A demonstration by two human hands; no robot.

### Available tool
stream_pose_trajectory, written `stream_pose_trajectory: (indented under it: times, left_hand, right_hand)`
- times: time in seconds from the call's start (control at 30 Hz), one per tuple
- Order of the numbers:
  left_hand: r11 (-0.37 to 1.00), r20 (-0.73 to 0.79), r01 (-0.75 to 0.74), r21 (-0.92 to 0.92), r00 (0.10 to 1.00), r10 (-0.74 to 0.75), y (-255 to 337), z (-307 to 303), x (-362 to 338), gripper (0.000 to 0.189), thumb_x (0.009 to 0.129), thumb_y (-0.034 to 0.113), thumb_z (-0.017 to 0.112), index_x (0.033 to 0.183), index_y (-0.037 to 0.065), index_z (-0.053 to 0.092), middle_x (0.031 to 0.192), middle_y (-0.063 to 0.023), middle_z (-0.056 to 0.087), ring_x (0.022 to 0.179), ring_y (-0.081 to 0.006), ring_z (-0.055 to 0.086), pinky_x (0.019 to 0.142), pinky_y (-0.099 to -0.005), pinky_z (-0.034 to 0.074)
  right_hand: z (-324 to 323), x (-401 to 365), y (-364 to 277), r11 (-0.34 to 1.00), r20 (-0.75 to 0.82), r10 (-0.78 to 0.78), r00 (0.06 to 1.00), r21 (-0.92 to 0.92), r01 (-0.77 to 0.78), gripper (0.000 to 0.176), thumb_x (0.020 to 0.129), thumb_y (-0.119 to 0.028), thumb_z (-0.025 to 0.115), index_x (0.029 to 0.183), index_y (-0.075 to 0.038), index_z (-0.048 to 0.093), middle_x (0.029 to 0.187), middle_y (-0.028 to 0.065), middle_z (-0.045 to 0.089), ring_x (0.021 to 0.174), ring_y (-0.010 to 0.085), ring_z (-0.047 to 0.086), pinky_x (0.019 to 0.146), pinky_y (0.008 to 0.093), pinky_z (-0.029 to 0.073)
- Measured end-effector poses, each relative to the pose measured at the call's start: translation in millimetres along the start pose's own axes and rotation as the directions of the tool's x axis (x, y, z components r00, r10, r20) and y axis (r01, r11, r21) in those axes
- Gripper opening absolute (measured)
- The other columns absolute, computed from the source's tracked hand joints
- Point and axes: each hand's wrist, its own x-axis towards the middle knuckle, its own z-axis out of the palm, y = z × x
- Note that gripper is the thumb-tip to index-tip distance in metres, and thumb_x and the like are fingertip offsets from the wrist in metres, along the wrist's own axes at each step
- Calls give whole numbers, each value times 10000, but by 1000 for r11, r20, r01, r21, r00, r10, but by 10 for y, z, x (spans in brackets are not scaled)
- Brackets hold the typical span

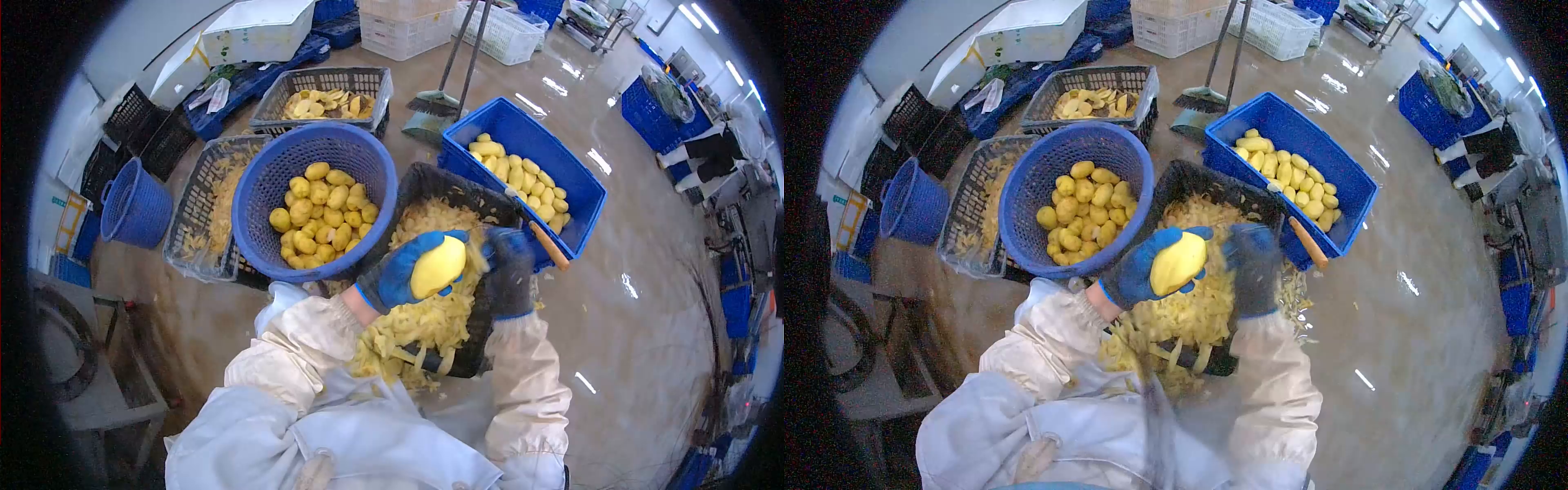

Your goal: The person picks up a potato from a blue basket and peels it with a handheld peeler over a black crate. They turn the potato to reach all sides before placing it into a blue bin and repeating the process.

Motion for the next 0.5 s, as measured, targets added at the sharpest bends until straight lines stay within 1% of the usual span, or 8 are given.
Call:
stream_pose_trajectory:
  times: [0.13,0.2,0.23,0.3,0.33,0.37,0.43,0.5]
  left_hand:
    - [993,-40,-56,104,997,60,-1,-40,30,504,930,365,453,1319,47,413,1107,-114,590,973,-233,599,719,-349,536]
    - [201,380,-510,836,803,460,-12,-47,43,494,931,359,458,1303,35,429,1103,-130,595,967,-239,606,706,-339,530]
    - [206,378,-506,838,809,451,-23,-46,26,494,931,359,458,1303,35,429,1103,-130,595,967,-239,606,706,-339,530]
    - [976,-44,-84,202,995,94,13,97,-36,497,924,377,474,1283,34,452,1100,-134,599,972,-245,606,735,-346,533]
    - [983,-52,-106,148,992,115,37,132,-53,482,929,393,461,1253,37,480,1107,-142,600,973,-257,609,770,-374,534]
    - [982,-49,-111,152,992,119,76,123,-40,482,929,393,461,1253,37,480,1107,-142,600,973,-257,609,770,-374,534]
    - [996,-172,-83,-24,982,78,137,60,18,487,931,410,450,1233,29,488,1112,-144,600,979,-265,608,805,-391,529]
    - [991,-200,-104,-80,976,86,92,-71,64,486,929,424,452,1214,32,499,1118,-147,598,982,-277,607,807,-395,529]
  right_hand:
    - [-40,35,-139,991,-95,-23,995,126,35,110,848,-155,615,805,-60,582,674,-2,546,528,78,509,461,211,425]
    - [250,-205,-293,996,55,81,995,-47,-78,91,848,-144,610,788,-77,597,672,16,553,507,92,505,443,223,421]
    - [116,-101,-166,996,47,85,995,-41,-83,91,848,-144,610,788,-77,597,672,16,553,507,92,505,443,223,421]
    - [-399,276,254,999,-134,-28,991,-32,23,84,838,-144,625,815,-63,617,676,17,566,539,103,529,452,228,417]
    - [-552,341,347,787,-71,-349,935,-564,250,126,852,-189,607,830,-65,613,676,13,568,563,101,540,460,228,411]
    - [-438,290,216,786,-69,-354,933,-562,257,126,852,-189,607,830,-65,613,676,13,568,563,101,540,460,228,411]
    - [65,4,-312,992,-153,6,988,126,14,106,863,-159,591,819,-64,576,613,-32,492,490,62,461,449,189,388]
    - [362,-274,-343,998,-79,25,997,55,-21,108,855,-159,607,831,-56,590,633,-23,518,500,70,474,462,197,401]
